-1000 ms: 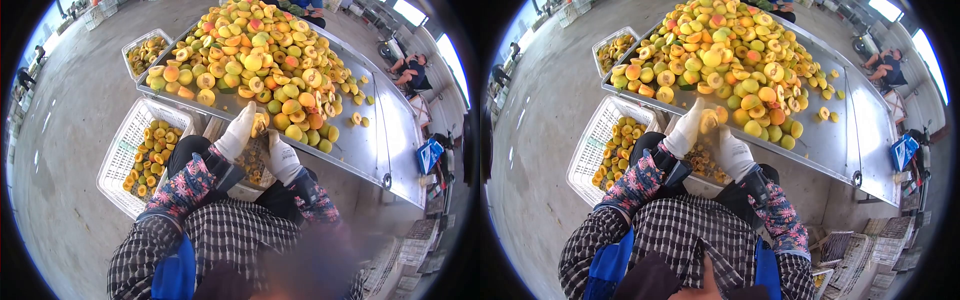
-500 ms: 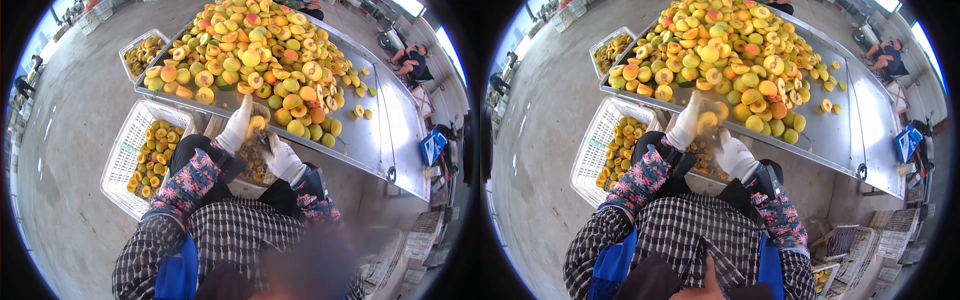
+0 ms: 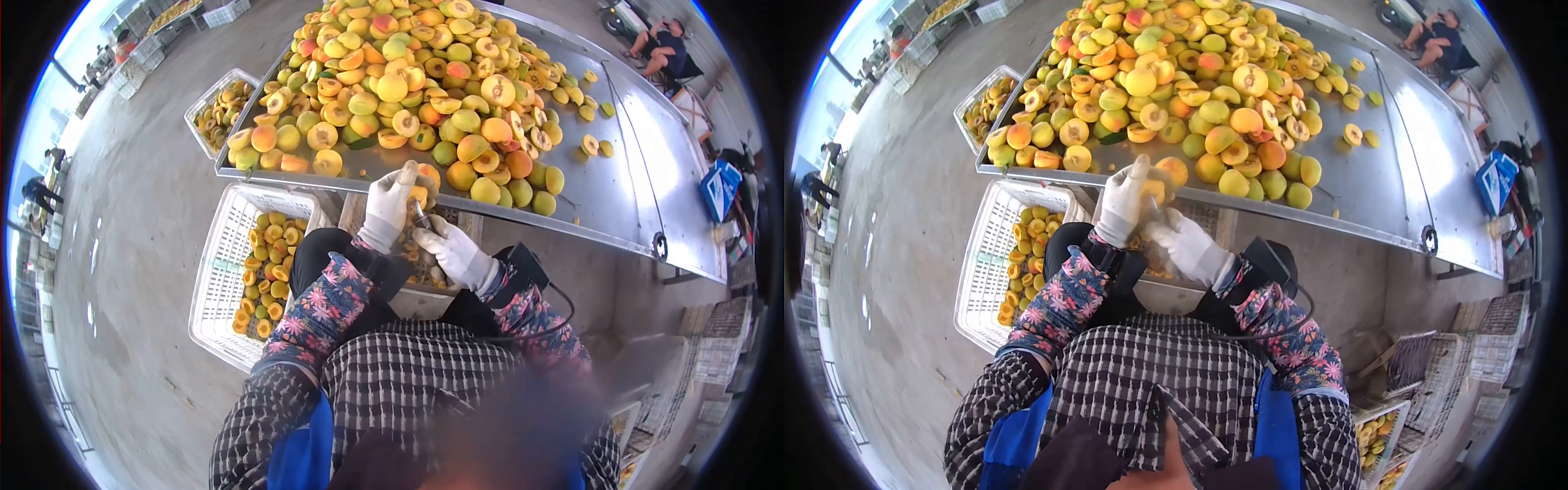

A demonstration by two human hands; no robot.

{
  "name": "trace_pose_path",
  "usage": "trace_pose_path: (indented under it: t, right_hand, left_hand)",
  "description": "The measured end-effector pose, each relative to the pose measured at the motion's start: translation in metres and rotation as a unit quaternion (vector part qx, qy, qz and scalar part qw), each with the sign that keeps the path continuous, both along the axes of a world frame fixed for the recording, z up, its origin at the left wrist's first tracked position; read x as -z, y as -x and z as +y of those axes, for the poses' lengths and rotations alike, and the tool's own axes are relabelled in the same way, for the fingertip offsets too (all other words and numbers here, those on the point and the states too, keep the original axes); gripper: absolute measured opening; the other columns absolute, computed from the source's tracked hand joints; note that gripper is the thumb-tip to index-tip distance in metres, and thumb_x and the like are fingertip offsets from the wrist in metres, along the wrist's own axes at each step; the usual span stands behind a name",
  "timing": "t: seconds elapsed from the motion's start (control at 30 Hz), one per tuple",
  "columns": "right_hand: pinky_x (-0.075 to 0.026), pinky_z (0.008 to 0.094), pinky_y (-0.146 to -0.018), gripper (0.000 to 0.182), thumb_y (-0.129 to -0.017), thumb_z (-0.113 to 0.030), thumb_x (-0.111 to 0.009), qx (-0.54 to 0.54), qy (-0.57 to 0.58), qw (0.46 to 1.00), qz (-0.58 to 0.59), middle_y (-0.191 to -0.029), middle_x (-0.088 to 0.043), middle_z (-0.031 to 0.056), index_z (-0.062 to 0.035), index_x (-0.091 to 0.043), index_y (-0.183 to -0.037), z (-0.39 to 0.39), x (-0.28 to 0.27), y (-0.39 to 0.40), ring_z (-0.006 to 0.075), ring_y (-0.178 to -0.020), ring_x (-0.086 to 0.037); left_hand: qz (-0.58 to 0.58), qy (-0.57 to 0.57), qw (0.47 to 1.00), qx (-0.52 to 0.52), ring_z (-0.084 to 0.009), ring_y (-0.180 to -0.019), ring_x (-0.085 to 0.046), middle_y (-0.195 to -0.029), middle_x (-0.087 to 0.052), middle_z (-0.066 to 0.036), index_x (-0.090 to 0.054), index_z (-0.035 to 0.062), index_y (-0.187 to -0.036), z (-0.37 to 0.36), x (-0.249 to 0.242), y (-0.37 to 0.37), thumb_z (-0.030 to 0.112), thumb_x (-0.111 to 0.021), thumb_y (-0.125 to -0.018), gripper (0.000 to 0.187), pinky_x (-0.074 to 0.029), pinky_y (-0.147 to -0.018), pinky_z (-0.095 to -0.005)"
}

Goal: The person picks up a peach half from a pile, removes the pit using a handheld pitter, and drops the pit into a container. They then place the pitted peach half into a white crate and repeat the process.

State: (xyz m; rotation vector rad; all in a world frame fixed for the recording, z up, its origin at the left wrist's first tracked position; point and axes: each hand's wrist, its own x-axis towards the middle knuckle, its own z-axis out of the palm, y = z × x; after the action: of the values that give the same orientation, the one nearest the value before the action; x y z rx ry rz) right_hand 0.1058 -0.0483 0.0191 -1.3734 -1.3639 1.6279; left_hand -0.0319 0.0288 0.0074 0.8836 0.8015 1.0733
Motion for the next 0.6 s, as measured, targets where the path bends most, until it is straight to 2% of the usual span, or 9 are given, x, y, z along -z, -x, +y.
trace_pose_path:
  t: [0.07, 0.1, 0.2, 0.27, 0.33, 0.37, 0.47, 0.5, 0.6]
  right_hand:
    - [-0.049, 0.0412, -0.079, 0.041, -0.094, -0.027, -0.056, -0.018, -0.117, 0.993, -0.009, -0.106, -0.062, 0.0271, 0.004, -0.047, -0.119, 0.004, 0.019, -0.007, 0.0417, -0.096, -0.062]
    - [-0.049, 0.0412, -0.081, 0.042, -0.094, -0.029, -0.056, -0.057, -0.159, 0.972, -0.163, -0.105, -0.063, 0.027, 0.0042, -0.047, -0.119, 0.004, 0.006, -0.013, 0.0426, -0.096, -0.062]
    - [-0.048, 0.0439, -0.082, 0.044, -0.094, -0.03, -0.056, -0.067, -0.163, 0.966, -0.187, -0.102, -0.064, 0.0287, 0.005, -0.047, -0.119, 0.002, 0.0, -0.016, 0.0449, -0.098, -0.061]
    - [-0.046, 0.0379, -0.066, 0.036, -0.095, -0.029, -0.056, -0.048, -0.011, 0.998, -0.03, -0.087, -0.061, 0.0173, 0.0, -0.05, -0.115, 0.005, -0.003, -0.017, 0.0325, -0.076, -0.059]
    - [-0.045, 0.0319, -0.05, 0.028, -0.096, -0.029, -0.055, -0.027, 0.144, 0.981, 0.13, -0.073, -0.058, 0.006, -0.005, -0.053, -0.11, 0.003, -0.008, -0.017, 0.02, -0.055, -0.056]
    - [-0.036, 0.0234, -0.043, 0.019, -0.097, -0.028, -0.055, -0.013, 0.162, 0.973, 0.164, -0.067, -0.048, -0.003, -0.0104, -0.053, -0.104, -0.001, -0.016, -0.018, 0.0083, -0.046, -0.043]
    - [-0.037, 0.0247, -0.043, 0.017, -0.097, -0.027, -0.055, -0.035, 0.113, 0.986, 0.118, -0.067, -0.05, -0.0023, -0.0108, -0.053, -0.101, -0.003, -0.013, -0.019, 0.0098, -0.046, -0.045]
    - [-0.035, 0.0236, -0.041, 0.016, -0.097, -0.028, -0.054, -0.03, 0.095, 0.99, 0.103, -0.066, -0.049, -0.0027, -0.0115, -0.053, -0.098, -0.005, -0.013, -0.017, 0.0085, -0.046, -0.043]
    - [-0.033, 0.0216, -0.038, 0.018, -0.099, -0.028, -0.05, -0.01, 0.169, 0.969, 0.181, -0.059, -0.045, -0.0027, -0.0108, -0.049, -0.101, -0.004, -0.012, -0.017, 0.0075, -0.039, -0.041]
  left_hand:
    - [0.012, -0.002, 1.0, 0.004, -0.0188, -0.071, -0.067, -0.085, -0.069, -0.012, -0.065, -0.0049, -0.097, 0.002, -0.001, -0.002, 0.037, -0.062, -0.093, 0.042, -0.055, -0.063, -0.0295]
    - [0.032, 0.006, 0.999, 0.017, -0.0194, -0.072, -0.067, -0.084, -0.069, -0.012, -0.066, -0.0042, -0.094, 0.003, -0.004, 0.0, 0.038, -0.061, -0.094, 0.042, -0.053, -0.065, -0.0291]
    - [0.063, 0.033, 0.996, 0.048, -0.0215, -0.074, -0.067, -0.084, -0.07, -0.015, -0.066, -0.0043, -0.09, 0.005, -0.001, 0.0, 0.04, -0.061, -0.093, 0.045, -0.053, -0.069, -0.0305]
    - [0.066, 0.018, 0.996, 0.056, -0.0223, -0.075, -0.068, -0.084, -0.07, -0.016, -0.066, -0.0044, -0.09, 0.006, -0.001, 0.0, 0.041, -0.062, -0.092, 0.045, -0.054, -0.069, -0.0314]
    - [0.057, -0.008, 0.997, 0.052, -0.0227, -0.074, -0.068, -0.084, -0.07, -0.017, -0.066, -0.0047, -0.09, 0.006, 0.001, -0.002, 0.043, -0.062, -0.092, 0.048, -0.054, -0.069, -0.0311]
    - [0.053, -0.021, 0.997, 0.05, -0.0229, -0.074, -0.068, -0.084, -0.07, -0.017, -0.066, -0.0049, -0.09, 0.006, 0.003, -0.002, 0.044, -0.062, -0.091, 0.049, -0.054, -0.069, -0.0309]
    - [0.059, -0.014, 0.987, 0.152, -0.0231, -0.072, -0.067, -0.084, -0.069, -0.018, -0.066, -0.0055, -0.091, 0.014, 0.002, 0.005, 0.049, -0.062, -0.09, 0.055, -0.054, -0.068, -0.0316]
    - [0.069, -0.005, 0.983, 0.172, -0.0232, -0.073, -0.067, -0.084, -0.069, -0.018, -0.066, -0.0057, -0.091, 0.016, -0.001, 0.006, 0.05, -0.062, -0.089, 0.056, -0.054, -0.068, -0.0318]
    - [0.081, -0.001, 0.974, 0.214, -0.024, -0.075, -0.067, -0.085, -0.069, -0.018, -0.066, -0.0061, -0.091, 0.018, -0.009, 0.007, 0.052, -0.062, -0.088, 0.058, -0.055, -0.068, -0.0329]
